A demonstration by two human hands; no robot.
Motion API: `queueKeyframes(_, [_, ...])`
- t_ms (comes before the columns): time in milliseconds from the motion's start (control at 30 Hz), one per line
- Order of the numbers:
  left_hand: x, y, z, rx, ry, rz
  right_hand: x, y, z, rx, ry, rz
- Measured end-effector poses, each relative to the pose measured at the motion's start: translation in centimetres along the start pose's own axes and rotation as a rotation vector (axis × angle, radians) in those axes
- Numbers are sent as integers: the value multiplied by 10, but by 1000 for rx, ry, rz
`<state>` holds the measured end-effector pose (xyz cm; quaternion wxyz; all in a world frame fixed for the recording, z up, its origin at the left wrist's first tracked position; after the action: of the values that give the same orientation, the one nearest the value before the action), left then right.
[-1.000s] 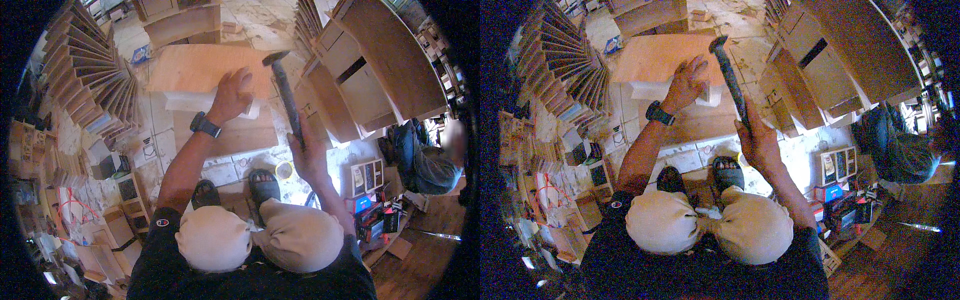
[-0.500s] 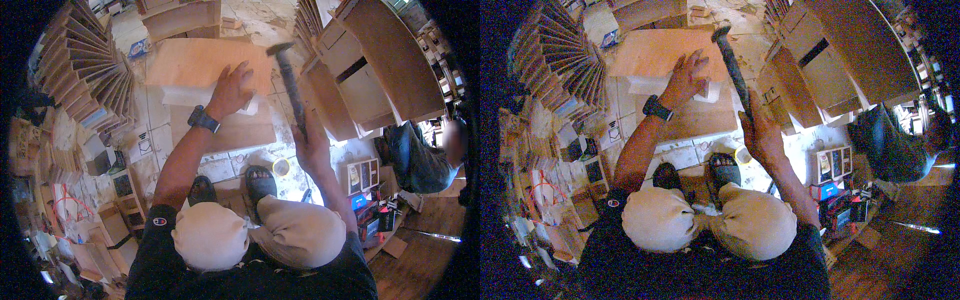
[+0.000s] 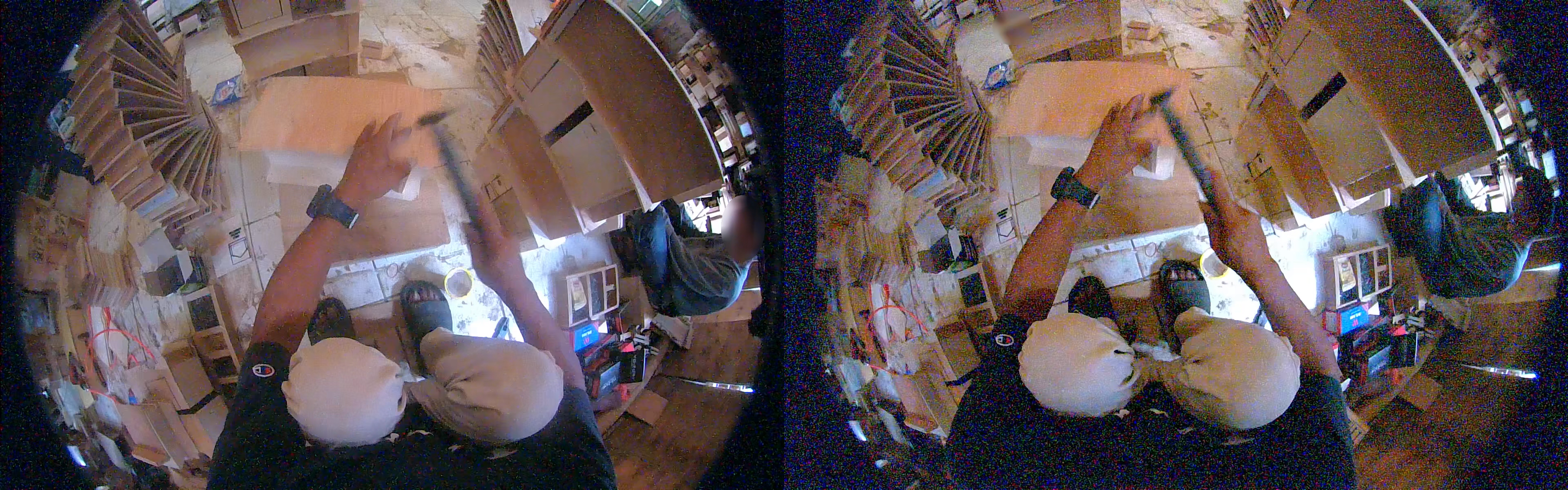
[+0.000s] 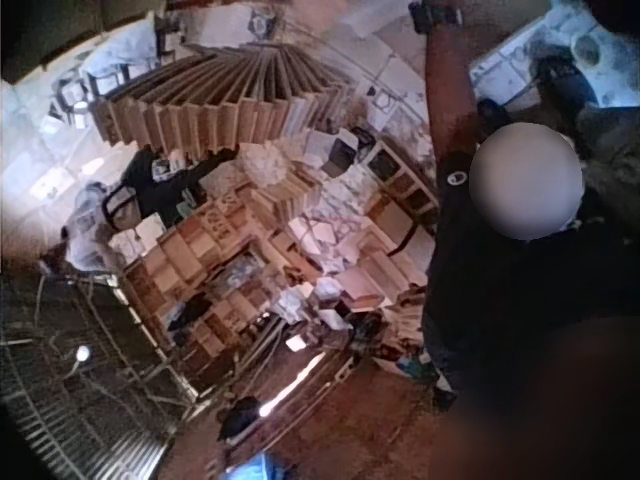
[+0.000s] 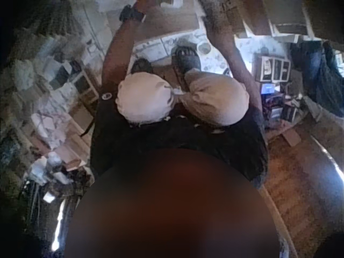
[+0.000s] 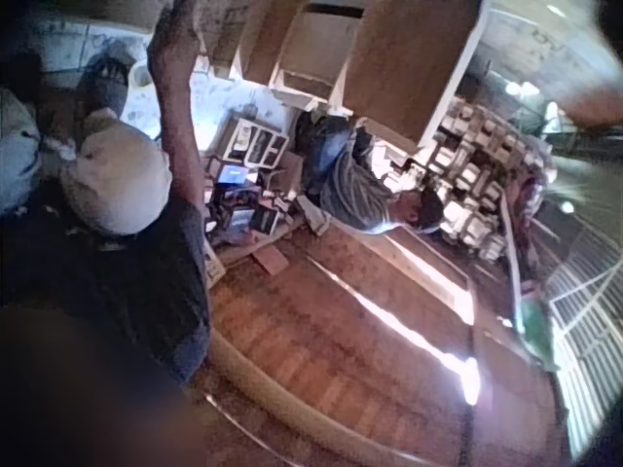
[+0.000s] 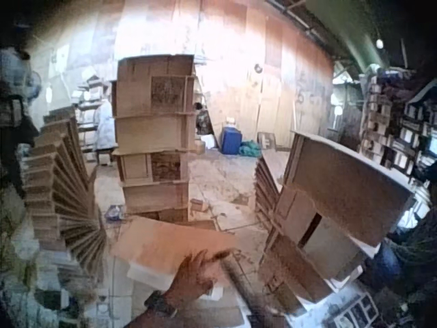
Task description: The person assembles a wooden furniture unit by hand, using a hammer to drive nails into pre-drilled holes. They repeatedly position wooden panels, align edges, and secure joints with nails, occasionally adjusting the unit's orientation.
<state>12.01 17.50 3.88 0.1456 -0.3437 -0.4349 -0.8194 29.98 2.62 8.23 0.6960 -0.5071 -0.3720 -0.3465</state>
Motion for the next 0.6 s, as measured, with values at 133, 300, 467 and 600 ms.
queueKeyframes(133, [-3,0,1,16,36,13,-10,11,2,-158,-117,30])
queueKeyframes(300, [-4,-1,0,13,-15,41,-32,15,-5,-152,-166,17])
queueKeyframes(467, [-8,-4,-12,15,131,56,-37,67,-45,-149,91,131])
queueKeyframes(600, [-27,5,-91,486,527,-29,-68,153,-132,-652,-59,274])
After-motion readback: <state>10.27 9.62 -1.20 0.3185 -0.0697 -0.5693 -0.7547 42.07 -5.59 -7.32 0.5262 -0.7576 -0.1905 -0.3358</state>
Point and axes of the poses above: each hand's wrist, its own z-axis towards the middle knuckle, its own x-axis out of the back of the hand, y = z × x, the point moved 6 cm from there along z, towards the middle knuckle, and after that the axes turned 2 degrees about -y, right-handed, at the moved point
